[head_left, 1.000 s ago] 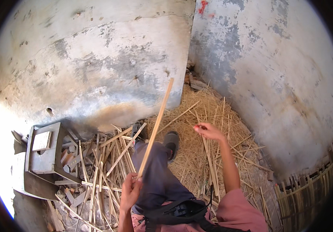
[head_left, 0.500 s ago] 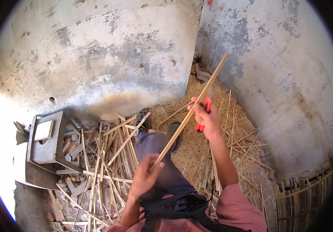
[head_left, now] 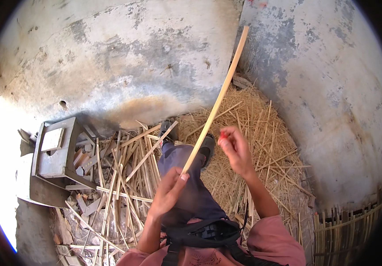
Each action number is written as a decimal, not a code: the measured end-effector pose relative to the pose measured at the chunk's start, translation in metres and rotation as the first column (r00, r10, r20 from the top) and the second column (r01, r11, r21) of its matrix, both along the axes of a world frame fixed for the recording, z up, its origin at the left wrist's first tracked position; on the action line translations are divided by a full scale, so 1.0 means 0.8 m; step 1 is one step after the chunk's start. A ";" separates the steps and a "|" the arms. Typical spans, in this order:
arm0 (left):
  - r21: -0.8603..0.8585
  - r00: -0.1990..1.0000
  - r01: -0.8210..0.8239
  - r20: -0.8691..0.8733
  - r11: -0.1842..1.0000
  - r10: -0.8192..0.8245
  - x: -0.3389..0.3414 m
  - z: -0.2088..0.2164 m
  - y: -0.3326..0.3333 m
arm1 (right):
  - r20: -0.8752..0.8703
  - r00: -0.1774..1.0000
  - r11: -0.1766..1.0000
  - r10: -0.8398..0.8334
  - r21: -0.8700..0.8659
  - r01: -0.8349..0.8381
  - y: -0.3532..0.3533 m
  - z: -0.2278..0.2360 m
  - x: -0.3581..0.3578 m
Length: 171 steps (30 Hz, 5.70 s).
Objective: The person whittles a thin strip of bamboo using a small red-handled knife while standing in a room with debris on the floor.
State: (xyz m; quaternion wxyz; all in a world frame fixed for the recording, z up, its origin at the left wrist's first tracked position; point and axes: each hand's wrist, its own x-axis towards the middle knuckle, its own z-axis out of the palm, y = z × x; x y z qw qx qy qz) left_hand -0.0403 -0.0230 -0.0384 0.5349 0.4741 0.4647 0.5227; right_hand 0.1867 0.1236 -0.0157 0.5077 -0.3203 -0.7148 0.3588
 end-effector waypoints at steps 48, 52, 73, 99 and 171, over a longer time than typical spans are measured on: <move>0.484 0.566 -0.172 -0.664 0.858 0.488 0.032 0.022 0.010 | 0.312 0.942 0.926 -0.126 0.377 -0.001 -0.062 0.022 -0.033; 0.506 0.543 -0.167 -0.669 0.846 0.507 0.027 0.023 0.009 | 0.292 0.948 0.919 -0.127 0.394 0.002 -0.060 0.024 -0.035; 0.342 0.470 -0.057 -0.820 0.938 0.328 -0.004 -0.037 -0.055 | 0.243 0.800 0.832 -0.549 0.248 0.496 0.174 -0.015 0.085; 0.332 0.633 -0.231 -0.663 0.915 0.400 -0.007 -0.053 -0.039 | -0.213 0.973 0.870 -0.086 -0.491 -0.031 0.123 -0.023 0.104; 0.000 0.976 -0.074 -0.206 0.997 0.072 0.007 0.001 -0.051 | 0.219 0.934 0.924 -0.284 0.321 0.205 0.063 0.026 0.006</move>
